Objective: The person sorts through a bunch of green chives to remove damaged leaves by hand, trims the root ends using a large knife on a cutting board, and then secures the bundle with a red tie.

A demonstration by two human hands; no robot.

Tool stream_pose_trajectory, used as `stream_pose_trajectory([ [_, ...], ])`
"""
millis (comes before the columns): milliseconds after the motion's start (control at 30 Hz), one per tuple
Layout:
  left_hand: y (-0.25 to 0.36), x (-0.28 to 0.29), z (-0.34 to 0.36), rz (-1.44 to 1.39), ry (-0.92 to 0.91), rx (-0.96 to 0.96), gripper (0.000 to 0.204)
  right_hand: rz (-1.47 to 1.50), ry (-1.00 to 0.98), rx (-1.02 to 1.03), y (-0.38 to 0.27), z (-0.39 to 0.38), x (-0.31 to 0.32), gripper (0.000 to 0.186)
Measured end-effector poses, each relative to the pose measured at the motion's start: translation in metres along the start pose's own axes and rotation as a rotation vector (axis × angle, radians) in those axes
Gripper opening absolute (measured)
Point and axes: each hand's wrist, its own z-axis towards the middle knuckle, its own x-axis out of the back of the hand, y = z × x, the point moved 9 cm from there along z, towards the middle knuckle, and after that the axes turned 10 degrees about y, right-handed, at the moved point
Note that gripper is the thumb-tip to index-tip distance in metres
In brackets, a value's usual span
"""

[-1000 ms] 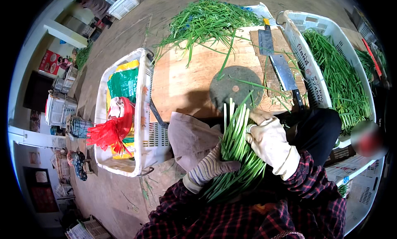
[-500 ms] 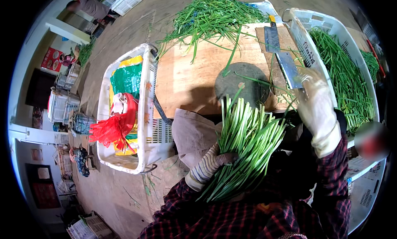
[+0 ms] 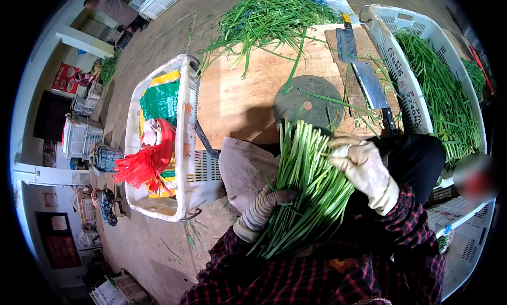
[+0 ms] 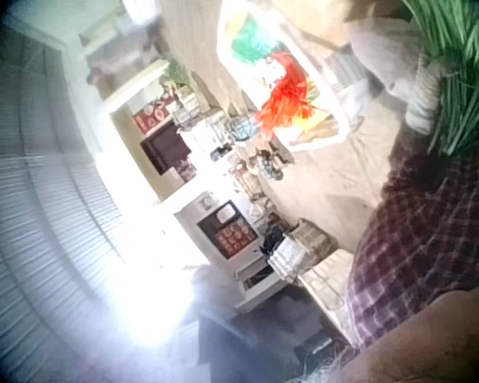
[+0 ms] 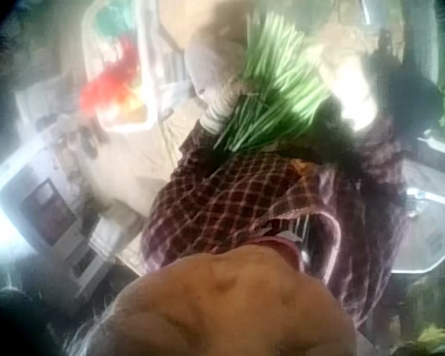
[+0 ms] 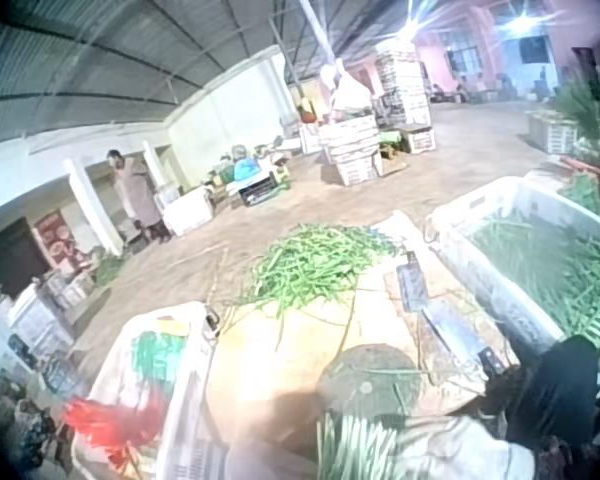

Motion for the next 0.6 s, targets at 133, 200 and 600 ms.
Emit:
stream_pose_trajectory([
  [133,-0.009,0.015,0.006,-0.027,-0.012,-0.019,0.053,-0.471,0.314,-0.144,0.03,0.024,0.071,0.013],
  [200,-0.013,0.013,0.009,-0.029,-0.021,-0.019,0.052,-0.697,0.371,-0.068,0.032,0.026,0.101,0.012],
  [600,-0.035,0.047,0.031,-0.122,-0.152,-0.12,0.049,-0.523,-0.087,-0.001,-0.049,-0.023,-0.007,0.057],
])
